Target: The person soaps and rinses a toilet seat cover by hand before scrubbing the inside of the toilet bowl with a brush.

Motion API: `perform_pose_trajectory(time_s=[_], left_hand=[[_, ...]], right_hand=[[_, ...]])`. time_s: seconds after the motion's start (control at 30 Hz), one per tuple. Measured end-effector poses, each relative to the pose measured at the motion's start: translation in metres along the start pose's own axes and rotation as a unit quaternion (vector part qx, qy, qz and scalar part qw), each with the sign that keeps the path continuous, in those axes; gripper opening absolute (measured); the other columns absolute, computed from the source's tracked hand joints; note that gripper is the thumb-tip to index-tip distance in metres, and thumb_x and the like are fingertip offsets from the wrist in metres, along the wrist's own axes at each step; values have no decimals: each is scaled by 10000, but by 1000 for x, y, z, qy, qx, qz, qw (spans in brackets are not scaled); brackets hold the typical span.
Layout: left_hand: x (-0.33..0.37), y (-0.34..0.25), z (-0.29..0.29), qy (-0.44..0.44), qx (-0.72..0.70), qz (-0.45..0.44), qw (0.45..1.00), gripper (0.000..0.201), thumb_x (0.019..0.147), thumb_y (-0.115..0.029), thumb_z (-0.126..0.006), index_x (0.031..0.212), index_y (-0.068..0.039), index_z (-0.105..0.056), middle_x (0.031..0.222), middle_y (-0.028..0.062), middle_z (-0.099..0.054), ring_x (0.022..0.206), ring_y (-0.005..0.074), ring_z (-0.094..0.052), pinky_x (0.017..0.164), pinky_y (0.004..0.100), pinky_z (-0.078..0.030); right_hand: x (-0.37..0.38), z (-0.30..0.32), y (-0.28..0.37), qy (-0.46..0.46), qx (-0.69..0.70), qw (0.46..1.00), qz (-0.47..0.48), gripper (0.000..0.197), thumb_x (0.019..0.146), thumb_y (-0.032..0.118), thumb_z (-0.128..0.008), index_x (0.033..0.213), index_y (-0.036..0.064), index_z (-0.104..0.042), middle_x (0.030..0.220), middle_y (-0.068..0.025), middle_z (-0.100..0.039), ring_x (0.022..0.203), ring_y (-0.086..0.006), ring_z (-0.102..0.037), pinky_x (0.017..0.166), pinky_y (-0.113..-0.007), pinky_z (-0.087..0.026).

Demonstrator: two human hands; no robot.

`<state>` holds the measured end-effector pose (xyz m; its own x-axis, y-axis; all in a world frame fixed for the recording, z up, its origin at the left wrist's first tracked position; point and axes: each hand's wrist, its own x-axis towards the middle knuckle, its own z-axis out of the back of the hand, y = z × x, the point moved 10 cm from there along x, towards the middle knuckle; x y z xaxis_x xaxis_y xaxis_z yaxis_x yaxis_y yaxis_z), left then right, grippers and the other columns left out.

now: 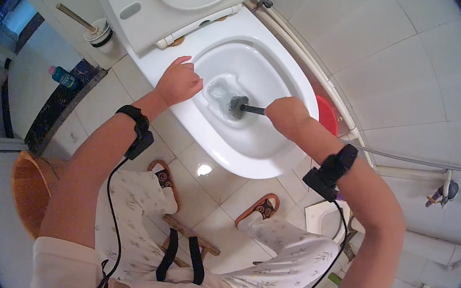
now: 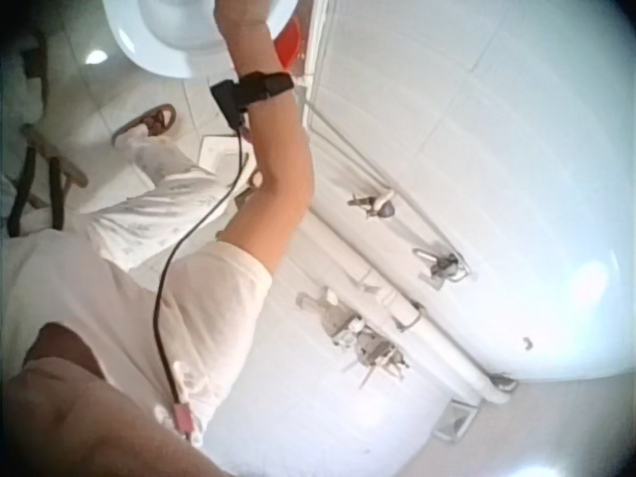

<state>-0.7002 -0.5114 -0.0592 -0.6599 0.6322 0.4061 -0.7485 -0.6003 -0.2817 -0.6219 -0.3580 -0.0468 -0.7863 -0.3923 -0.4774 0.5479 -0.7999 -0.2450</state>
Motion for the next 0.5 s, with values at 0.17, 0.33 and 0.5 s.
perform_pose_trajectory(time_s=[0.17,0.33,0.5], left_hand=[[0,0,0,20,22,4,1000,267,728,-181,-483,502,-79,-580,516,56,-508,650,180,-512,935,330,-327],[6,-7,-1,-4,-15,-1,1000,266,719,-175,-505,485,-58,-554,505,64,-490,626,194,-507,917,336,-345],[0,0,5,-28,-33,2,999,258,714,-174,-511,485,-65,-556,507,66,-485,621,195,-505,921,338,-346]], right_hand=[[23,19,29,49,-118,991,41,102,692,81,-549,693,92,-650,717,-91,-625,694,-245,-616,573,-341,-483],[71,15,37,68,-186,974,109,100,697,110,-563,707,117,-662,745,-40,-642,712,-219,-621,588,-322,-487],[100,40,48,46,-243,952,180,77,684,116,-593,718,102,-661,758,-43,-643,735,-220,-624,607,-334,-494]])
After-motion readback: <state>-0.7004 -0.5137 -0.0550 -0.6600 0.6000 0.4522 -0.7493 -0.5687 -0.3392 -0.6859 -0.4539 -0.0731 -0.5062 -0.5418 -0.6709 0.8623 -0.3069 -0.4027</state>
